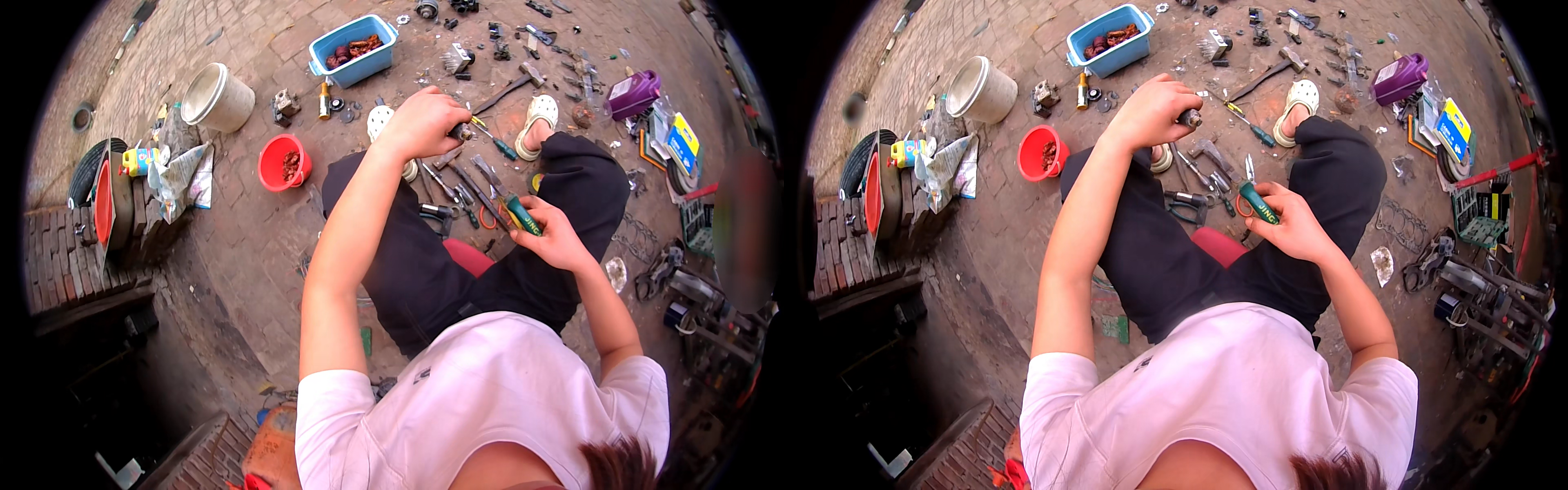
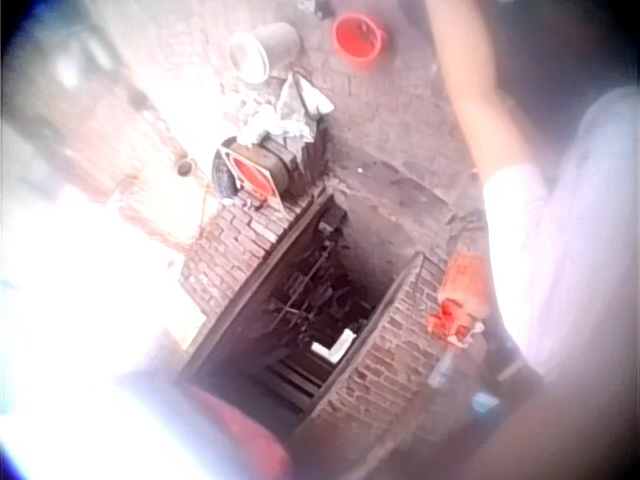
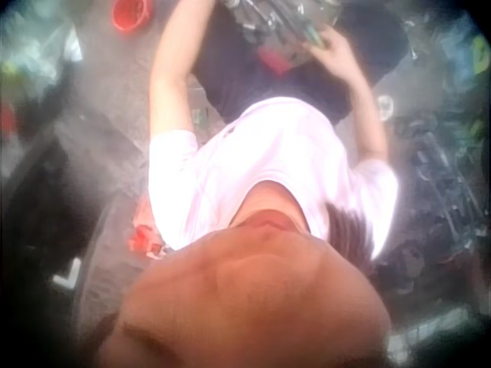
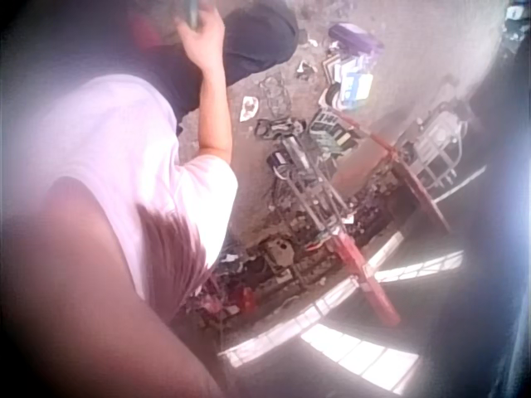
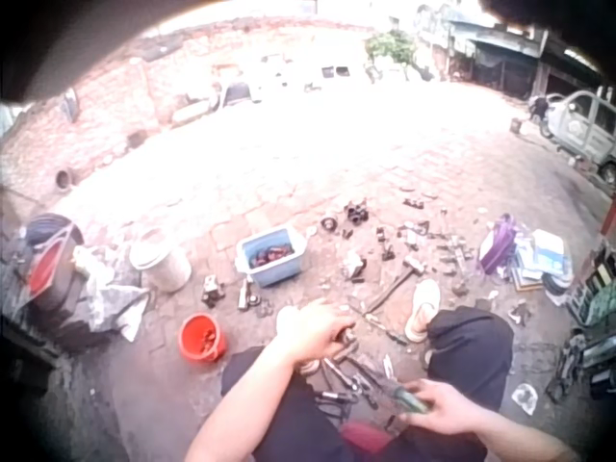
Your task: The person sits on the ground and uses pliers, a screwdriver, and a hammer to disassemble and adjust a small cylindrical mechanical part. They repeatedly remove and reinsert components, strike the part with a hammer, and manipulate internal pieces with tools.
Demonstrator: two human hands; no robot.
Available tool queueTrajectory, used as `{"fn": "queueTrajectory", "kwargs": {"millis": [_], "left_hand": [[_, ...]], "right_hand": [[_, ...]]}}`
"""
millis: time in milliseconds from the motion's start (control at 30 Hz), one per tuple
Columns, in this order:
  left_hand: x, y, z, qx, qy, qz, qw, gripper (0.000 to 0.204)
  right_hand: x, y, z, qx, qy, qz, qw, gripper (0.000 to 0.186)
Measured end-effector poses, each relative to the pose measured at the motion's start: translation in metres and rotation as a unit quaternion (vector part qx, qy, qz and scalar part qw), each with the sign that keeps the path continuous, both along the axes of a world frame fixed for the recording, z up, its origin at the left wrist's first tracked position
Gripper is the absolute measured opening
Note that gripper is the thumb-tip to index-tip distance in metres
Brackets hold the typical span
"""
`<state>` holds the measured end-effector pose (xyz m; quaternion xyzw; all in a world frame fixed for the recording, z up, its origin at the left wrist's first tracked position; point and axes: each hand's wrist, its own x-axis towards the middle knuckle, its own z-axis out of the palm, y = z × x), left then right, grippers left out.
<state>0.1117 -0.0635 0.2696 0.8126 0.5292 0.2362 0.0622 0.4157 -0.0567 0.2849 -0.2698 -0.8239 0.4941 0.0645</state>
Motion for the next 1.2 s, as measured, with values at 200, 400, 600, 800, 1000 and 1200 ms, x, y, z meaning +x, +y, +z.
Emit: {"fn": "queueTrajectory", "kwargs": {"millis": [200, 400, 600, 800, 1000, 1200], "left_hand": [[0.002, -0.001, 0.001, -0.004, -0.031, -0.011, 0.999, 0.021], [0.007, 0.0, -0.007, -0.008, 0.007, -0.04, 0.999, 0.021], [0.007, 0.002, -0.008, -0.007, 0.027, -0.043, 0.999, 0.021], [0.006, 0.001, -0.008, -0.019, 0.038, -0.033, 0.999, 0.021], [0.006, 0.002, -0.011, -0.038, 0.065, -0.021, 0.997, 0.021], [0.006, 0.003, -0.016, -0.037, 0.068, -0.02, 0.997, 0.019]], "right_hand": [[0.009, 0.004, -0.012, -0.128, 0.005, -0.036, 0.991, 0.023], [0.002, 0.009, -0.008, -0.117, 0.025, 0.005, 0.993, 0.021], [-0.004, 0.004, -0.007, -0.13, 0.06, 0.014, 0.99, 0.02], [-0.005, 0.003, -0.012, -0.105, 0.059, 0.017, 0.993, 0.02], [-0.009, -0.001, -0.013, -0.136, 0.03, 0.003, 0.99, 0.018], [-0.014, -0.011, -0.006, -0.318, 0.014, -0.046, 0.947, 0.017]]}}
